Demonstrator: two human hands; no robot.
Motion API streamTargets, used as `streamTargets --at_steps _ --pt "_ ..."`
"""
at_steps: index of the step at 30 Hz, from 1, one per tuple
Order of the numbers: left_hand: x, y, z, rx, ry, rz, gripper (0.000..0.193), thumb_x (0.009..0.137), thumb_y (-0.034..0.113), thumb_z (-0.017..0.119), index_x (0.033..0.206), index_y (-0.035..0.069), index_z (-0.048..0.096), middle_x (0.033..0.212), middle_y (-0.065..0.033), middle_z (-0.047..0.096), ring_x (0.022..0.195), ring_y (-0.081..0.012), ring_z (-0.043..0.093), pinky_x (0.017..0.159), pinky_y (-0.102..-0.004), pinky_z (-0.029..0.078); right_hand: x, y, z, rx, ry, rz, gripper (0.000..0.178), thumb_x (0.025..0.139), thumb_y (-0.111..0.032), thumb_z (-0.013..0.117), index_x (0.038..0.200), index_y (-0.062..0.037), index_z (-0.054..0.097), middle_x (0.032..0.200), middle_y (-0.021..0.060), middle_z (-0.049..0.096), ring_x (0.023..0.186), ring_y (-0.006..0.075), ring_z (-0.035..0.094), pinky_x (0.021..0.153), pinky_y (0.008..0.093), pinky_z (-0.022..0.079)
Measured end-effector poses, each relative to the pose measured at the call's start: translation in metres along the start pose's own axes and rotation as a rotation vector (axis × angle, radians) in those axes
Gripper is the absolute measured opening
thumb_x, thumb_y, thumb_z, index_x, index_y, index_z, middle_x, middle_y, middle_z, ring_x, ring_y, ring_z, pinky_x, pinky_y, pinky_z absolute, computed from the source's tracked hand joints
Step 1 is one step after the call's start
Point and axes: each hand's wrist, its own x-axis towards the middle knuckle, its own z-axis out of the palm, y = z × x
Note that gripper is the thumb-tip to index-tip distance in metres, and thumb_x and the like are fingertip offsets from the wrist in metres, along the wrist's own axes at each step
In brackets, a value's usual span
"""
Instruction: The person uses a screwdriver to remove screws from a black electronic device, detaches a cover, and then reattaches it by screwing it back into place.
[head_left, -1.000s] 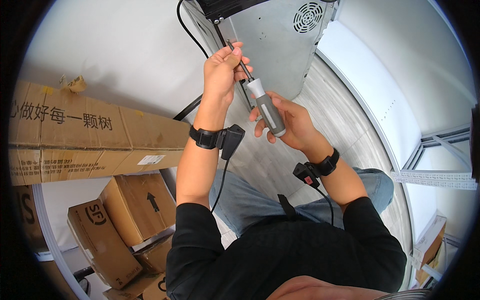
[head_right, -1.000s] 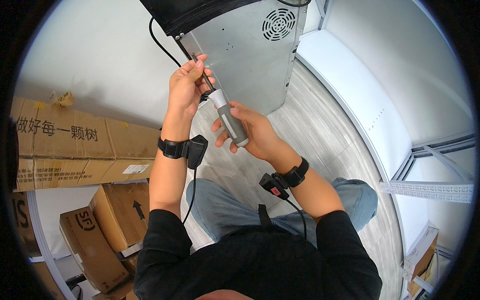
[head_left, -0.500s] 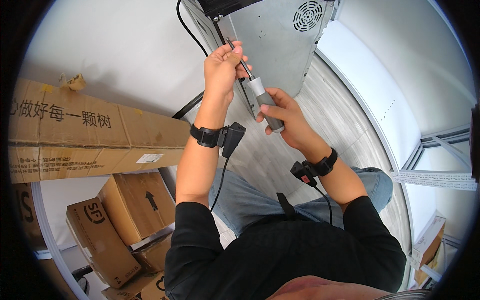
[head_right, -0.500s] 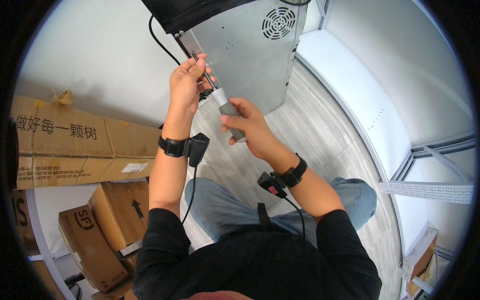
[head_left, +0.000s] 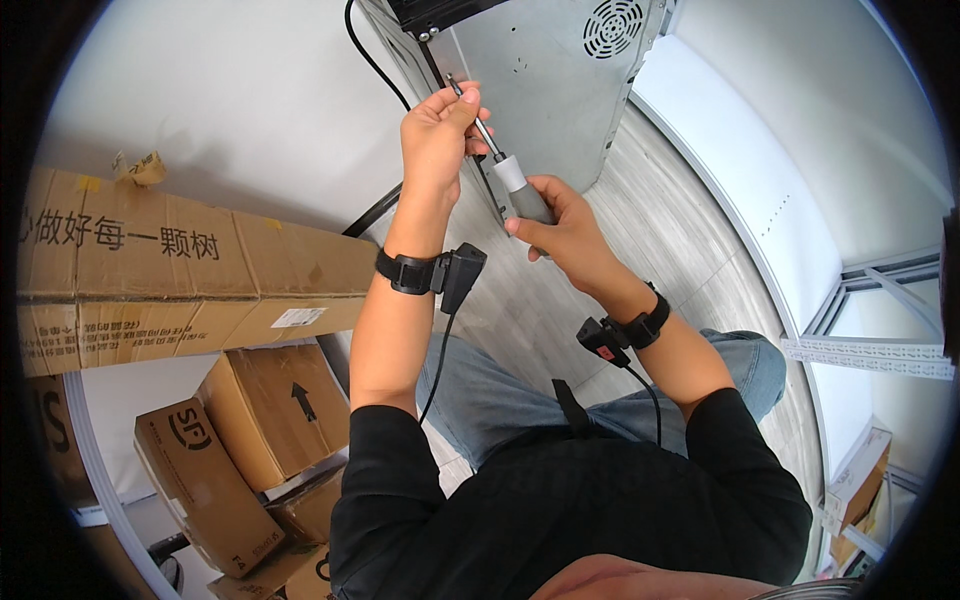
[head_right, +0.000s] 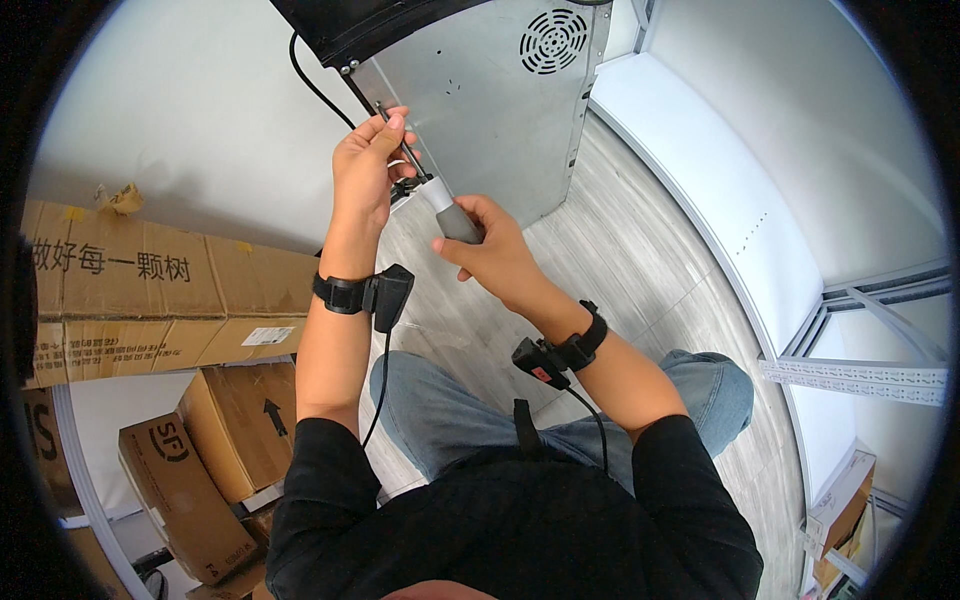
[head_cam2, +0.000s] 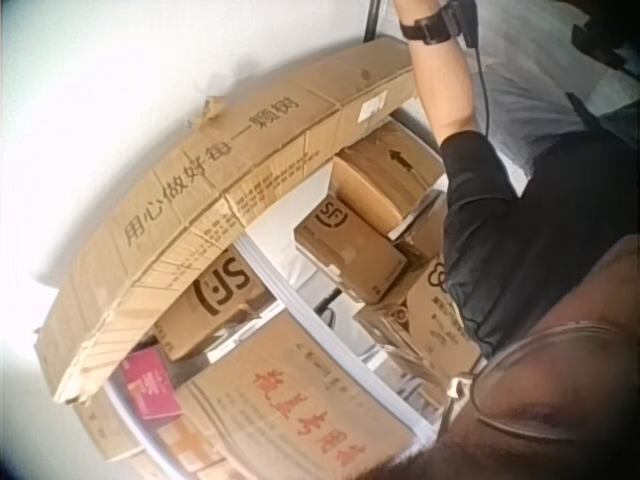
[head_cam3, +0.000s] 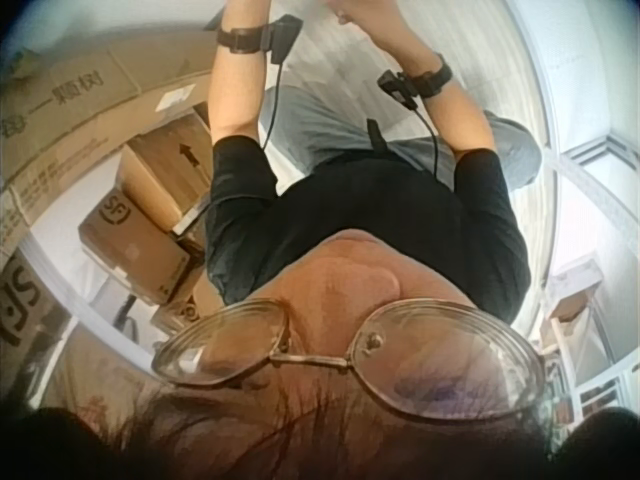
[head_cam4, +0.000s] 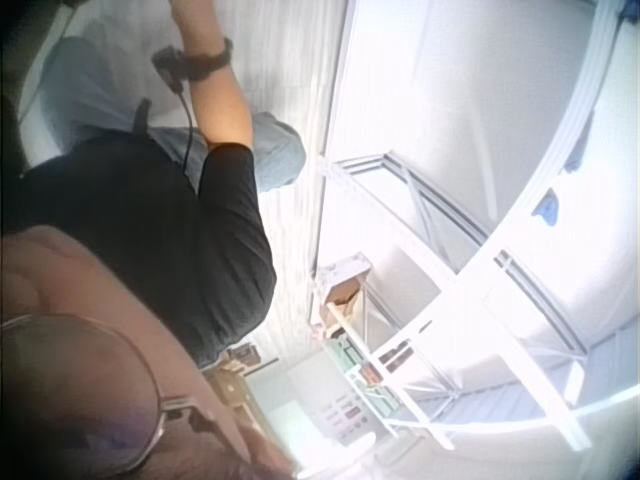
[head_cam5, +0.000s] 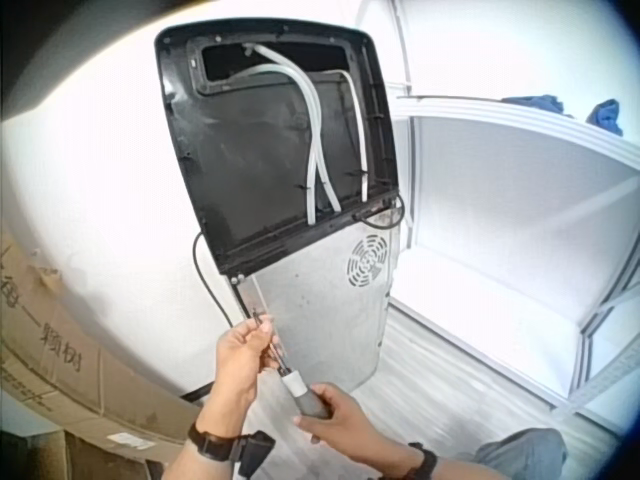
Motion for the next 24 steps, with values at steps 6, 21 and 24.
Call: streamTargets --at_steps 6,21,24 --pt "0.0 -0.002 0.001 -0.04 -0.005 0.004 0.023 0.093 0.017 0.053 0.11 0.002 0.06 0.079 -0.0036 0.064 0.064 -0.0108 0.06 0.051 -0.0216 0.043 0.003 -0.006 -0.015 0.532 -0.254 0.19 0.04 0.088 -0.018 0.058 0.123 -0.0024 0.046 0.1 0.0069 0.058 0.079 0.0156 0.061 0.061 0.0288 0.05" --pt "-0.008 -0.006 0.009 -0.083 -0.01 0.04 0.032 0.097 0.026 0.044 0.114 0.001 0.054 0.081 -0.0108 0.066 0.066 -0.0164 0.064 0.054 -0.0231 0.046 -0.005 0.01 -0.021 0.239 -0.105 0.052 0.033 0.091 -0.013 0.053 0.124 -0.0056 0.047 0.101 0.0077 0.058 0.08 0.0136 0.059 0.066 0.0261 0.047" --pt "-0.008 -0.016 0.008 -0.121 -0.026 0.11 0.03 0.097 0.026 0.045 0.114 0.002 0.052 0.08 -0.0127 0.065 0.067 -0.0185 0.064 0.054 -0.0243 0.047 -0.01 0.006 -0.031 0.239 -0.062 0.114 0.036 0.089 -0.014 0.052 0.123 -0.0038 0.047 0.098 0.008 0.058 0.078 0.014 0.059 0.062 0.0256 0.046"
